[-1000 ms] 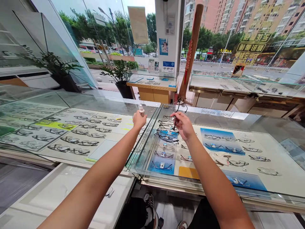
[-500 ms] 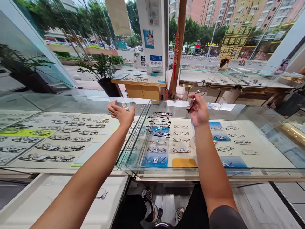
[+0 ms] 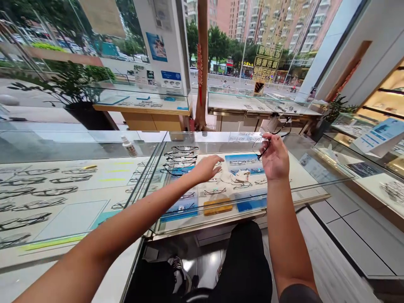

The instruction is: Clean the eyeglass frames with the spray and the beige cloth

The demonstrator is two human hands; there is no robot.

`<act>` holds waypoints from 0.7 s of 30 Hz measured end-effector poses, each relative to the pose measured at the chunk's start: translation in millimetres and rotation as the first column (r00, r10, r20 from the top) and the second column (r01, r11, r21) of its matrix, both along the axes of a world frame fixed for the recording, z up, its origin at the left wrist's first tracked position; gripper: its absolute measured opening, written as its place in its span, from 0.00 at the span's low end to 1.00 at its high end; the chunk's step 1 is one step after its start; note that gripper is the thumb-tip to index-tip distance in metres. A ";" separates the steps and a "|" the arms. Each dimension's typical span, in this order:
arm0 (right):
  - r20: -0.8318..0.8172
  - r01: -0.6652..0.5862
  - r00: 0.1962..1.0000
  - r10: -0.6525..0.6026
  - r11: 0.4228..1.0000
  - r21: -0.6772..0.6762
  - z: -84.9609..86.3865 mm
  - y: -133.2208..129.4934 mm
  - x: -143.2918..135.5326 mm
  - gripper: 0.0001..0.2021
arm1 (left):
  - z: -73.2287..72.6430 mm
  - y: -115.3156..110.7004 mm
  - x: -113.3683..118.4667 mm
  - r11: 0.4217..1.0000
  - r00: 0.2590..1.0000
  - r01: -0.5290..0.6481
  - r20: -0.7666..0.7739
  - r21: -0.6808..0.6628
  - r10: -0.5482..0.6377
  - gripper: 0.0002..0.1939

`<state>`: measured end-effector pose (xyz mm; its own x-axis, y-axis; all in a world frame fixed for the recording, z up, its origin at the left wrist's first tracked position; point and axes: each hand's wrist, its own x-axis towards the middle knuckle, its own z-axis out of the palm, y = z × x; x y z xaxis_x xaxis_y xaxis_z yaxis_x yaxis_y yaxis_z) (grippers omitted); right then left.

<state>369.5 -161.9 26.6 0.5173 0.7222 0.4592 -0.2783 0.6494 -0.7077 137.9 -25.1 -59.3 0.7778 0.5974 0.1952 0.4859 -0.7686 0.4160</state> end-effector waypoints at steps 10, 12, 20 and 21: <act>0.059 -0.035 0.997 0.039 0.997 -0.067 -10.2 -6.8 -34.2 0.12 | -10.7 11.4 12.7 0.911 0.995 0.035 0.099 -0.411 0.006 0.11; 0.054 -0.090 0.994 0.095 0.992 -0.084 -13.2 6.8 -50.1 0.13 | -7.4 14.2 -9.0 0.855 0.978 0.053 0.198 -0.516 0.059 0.17; 0.081 -0.327 0.936 0.342 0.932 -0.155 -18.2 77.0 -126.1 0.12 | 20.9 41.6 -119.7 0.304 0.728 0.463 0.553 -0.832 0.404 0.19; 0.100 -0.349 0.925 0.368 0.923 -0.164 -17.5 87.4 -134.5 0.12 | 23.7 43.9 -127.8 0.316 0.681 0.489 0.582 -0.813 0.444 0.18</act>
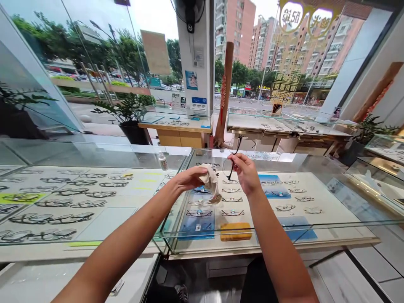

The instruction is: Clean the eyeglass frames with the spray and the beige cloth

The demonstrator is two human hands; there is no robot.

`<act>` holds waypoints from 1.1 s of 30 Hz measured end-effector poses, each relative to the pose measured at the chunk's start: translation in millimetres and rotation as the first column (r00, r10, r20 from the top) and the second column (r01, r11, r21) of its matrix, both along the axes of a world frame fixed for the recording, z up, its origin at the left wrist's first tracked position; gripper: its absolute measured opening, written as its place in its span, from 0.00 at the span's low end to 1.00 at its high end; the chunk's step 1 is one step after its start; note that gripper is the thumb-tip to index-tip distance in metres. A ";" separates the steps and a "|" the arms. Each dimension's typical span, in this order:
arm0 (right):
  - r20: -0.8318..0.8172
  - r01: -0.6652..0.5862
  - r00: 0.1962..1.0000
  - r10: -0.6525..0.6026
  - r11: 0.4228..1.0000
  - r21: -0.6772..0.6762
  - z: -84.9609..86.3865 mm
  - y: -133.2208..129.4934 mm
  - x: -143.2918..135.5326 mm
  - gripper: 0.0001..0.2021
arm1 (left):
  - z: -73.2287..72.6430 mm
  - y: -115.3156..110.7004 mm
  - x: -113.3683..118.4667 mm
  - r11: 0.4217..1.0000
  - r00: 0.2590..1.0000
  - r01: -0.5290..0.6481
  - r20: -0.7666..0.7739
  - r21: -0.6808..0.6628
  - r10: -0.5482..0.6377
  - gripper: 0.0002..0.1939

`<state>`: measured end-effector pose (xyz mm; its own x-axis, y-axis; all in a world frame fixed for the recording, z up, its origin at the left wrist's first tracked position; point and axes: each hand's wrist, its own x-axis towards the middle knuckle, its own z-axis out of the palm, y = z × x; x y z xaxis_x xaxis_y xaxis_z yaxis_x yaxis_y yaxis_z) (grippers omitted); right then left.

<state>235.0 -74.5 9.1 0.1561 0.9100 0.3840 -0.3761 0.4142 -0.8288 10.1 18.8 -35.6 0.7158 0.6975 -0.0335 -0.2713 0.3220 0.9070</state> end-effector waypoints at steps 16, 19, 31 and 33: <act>-0.157 -0.254 0.958 0.241 0.965 -0.067 -27.2 73.0 -40.4 0.15 | 22.7 8.9 -24.9 0.941 0.914 -0.336 0.228 -0.035 0.335 0.23; -0.130 -0.266 0.958 0.257 0.962 -0.063 -23.2 66.4 -43.1 0.14 | 23.0 7.4 -24.9 0.948 0.926 -0.317 0.209 -0.020 0.314 0.25; 0.147 -0.211 0.966 0.211 0.977 -0.012 -19.9 57.7 -48.0 0.12 | 17.0 7.2 -21.8 0.942 0.949 -0.302 0.136 0.143 0.284 0.24; 0.171 -0.210 0.962 0.211 0.977 -0.025 -22.4 59.4 -48.2 0.12 | 15.7 8.3 -21.2 0.941 0.946 -0.311 0.136 0.136 0.293 0.24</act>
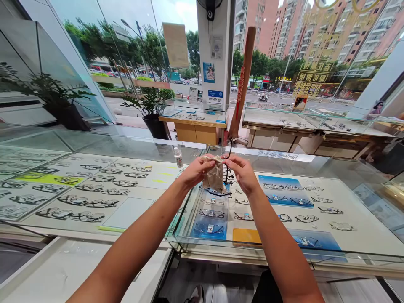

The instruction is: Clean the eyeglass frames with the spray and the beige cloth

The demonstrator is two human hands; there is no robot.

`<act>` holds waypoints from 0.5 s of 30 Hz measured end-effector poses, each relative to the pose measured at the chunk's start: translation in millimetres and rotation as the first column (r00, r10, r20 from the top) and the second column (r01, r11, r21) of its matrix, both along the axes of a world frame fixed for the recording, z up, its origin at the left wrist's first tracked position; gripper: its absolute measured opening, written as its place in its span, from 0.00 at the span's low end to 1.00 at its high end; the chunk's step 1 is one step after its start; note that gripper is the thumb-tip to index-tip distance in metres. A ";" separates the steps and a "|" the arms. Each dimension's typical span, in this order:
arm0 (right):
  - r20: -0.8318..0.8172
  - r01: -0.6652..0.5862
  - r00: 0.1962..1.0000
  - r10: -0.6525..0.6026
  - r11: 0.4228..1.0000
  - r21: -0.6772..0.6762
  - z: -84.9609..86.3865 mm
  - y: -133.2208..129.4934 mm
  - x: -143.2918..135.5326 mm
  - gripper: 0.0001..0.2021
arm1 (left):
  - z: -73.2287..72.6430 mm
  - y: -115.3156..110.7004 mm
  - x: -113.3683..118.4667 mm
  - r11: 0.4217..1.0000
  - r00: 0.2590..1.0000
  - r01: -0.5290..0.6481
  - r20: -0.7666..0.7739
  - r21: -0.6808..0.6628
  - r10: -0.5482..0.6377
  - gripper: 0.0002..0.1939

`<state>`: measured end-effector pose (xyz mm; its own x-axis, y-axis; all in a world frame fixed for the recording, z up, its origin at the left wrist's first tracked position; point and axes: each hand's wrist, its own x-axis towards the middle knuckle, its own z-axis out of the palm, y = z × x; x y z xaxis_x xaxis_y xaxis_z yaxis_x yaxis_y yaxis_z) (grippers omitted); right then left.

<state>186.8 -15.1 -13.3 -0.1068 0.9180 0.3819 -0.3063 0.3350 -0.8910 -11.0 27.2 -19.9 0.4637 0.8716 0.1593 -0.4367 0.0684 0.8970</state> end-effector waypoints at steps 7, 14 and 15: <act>-0.001 -0.008 1.000 0.008 0.999 -0.037 -9.5 3.6 -0.9 0.12 | -4.9 0.3 0.2 1.000 1.000 0.022 -0.014 0.006 -0.022 0.24; -0.160 -0.030 0.987 0.009 0.991 -0.131 -4.3 6.7 11.3 0.17 | 10.4 -17.5 8.6 0.985 0.989 -0.070 -0.118 0.155 0.089 0.19; -0.179 -0.034 0.984 0.008 0.989 -0.145 -2.9 7.6 15.6 0.19 | 16.6 -27.4 3.7 0.971 0.968 -0.129 -0.185 0.203 0.168 0.17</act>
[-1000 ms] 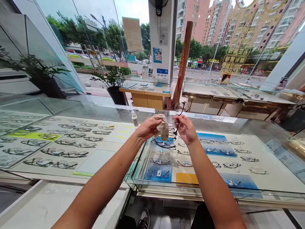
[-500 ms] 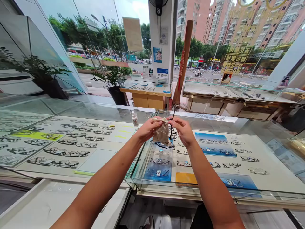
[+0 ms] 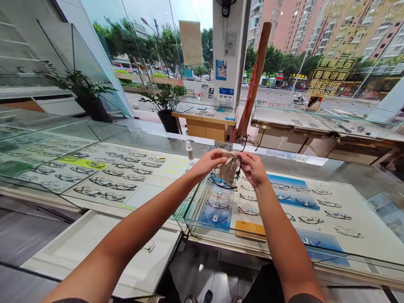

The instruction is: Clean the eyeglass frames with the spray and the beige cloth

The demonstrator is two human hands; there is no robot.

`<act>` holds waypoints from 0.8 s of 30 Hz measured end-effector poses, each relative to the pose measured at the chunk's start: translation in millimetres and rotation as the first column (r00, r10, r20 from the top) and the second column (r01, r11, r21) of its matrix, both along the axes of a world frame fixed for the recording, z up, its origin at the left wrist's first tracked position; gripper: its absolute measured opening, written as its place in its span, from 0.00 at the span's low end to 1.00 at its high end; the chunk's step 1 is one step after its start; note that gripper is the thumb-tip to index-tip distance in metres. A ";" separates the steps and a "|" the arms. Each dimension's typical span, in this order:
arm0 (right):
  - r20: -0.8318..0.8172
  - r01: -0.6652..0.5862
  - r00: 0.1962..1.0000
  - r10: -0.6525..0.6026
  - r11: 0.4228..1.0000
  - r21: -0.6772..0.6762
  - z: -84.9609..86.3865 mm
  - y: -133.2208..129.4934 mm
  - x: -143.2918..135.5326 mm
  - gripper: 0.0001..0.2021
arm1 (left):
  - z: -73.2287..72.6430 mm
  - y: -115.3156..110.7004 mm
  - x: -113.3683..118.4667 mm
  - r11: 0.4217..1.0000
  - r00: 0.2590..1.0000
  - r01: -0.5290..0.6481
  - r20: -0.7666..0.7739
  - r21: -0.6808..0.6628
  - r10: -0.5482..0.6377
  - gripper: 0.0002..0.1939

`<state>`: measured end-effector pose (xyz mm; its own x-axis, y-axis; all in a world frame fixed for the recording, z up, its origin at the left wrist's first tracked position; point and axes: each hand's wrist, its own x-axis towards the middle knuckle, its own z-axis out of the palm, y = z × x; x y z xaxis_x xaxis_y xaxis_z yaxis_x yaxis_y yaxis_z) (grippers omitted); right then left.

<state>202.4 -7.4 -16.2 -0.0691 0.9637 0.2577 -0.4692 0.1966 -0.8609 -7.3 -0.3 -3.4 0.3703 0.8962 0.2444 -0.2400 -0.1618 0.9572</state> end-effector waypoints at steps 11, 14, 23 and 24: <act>-0.175 0.007 0.985 -0.007 1.000 -0.004 -6.8 11.7 37.9 0.16 | 32.7 -188.3 -89.3 0.895 0.642 -0.229 -0.632 0.383 0.435 0.11; -0.204 -0.015 0.979 0.011 1.000 -0.015 -7.2 13.2 42.5 0.16 | -7.0 -207.9 -122.7 0.627 0.327 -0.566 -0.553 0.535 0.767 0.20; -0.160 0.007 0.987 -0.006 1.000 0.007 -15.0 19.1 42.1 0.10 | -157.7 -241.4 -180.0 0.025 -0.131 -0.939 -0.423 0.343 0.897 0.56; -0.150 0.004 0.989 -0.001 1.000 0.016 -15.5 19.3 41.9 0.10 | -163.1 -239.8 -180.4 0.052 -0.081 -0.959 -0.447 0.278 0.891 0.58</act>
<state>244.3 11.8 -31.7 -0.0261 0.9595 0.2806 -0.5924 0.2112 -0.7775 -187.7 -240.1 -166.5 -0.8233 0.4870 0.2914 0.4339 0.2092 0.8763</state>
